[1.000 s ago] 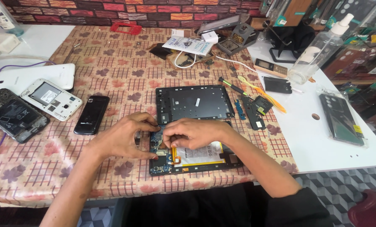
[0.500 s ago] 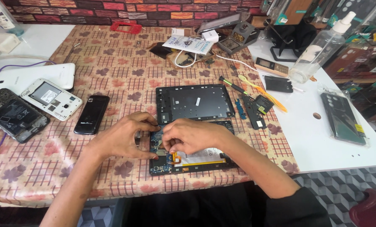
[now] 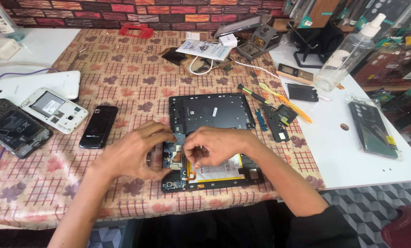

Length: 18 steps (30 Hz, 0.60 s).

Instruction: The person uses a screwdriver to remove screws from a disassembled tablet, then sprays a cleaning solution onto the motherboard and scrubs it with a toothbrush. The person handles the tablet frame, motherboard, and battery while working at a cluttered repair table.

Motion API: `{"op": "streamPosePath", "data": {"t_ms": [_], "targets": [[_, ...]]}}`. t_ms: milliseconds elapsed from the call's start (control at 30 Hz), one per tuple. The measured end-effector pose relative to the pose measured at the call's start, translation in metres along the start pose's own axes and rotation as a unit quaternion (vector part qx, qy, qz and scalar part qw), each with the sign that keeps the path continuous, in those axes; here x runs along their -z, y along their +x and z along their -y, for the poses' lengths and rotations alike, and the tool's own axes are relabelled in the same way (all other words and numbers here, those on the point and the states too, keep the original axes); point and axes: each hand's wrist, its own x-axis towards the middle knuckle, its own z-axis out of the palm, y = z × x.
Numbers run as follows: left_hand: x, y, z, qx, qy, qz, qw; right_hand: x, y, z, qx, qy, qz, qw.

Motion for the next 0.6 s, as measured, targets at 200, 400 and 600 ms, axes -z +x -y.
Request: {"op": "streamPosePath", "data": {"t_ms": [200, 400, 600], "targets": [[0.022, 0.003, -0.012, 0.027, 0.091, -0.002, 0.995, 0.008, -0.003, -0.001, -0.037, -0.01, -0.02, 0.999], [0.033, 0.021, -0.023, -0.057, 0.009, -0.071, 0.996, 0.037, -0.029, 0.002, -0.137, -0.124, -0.176, 0.967], [-0.016, 0.083, -0.04, -0.115, -0.165, 0.094, 0.975, 0.094, -0.118, -0.029, -0.381, -0.293, -0.454, 0.75]]}}
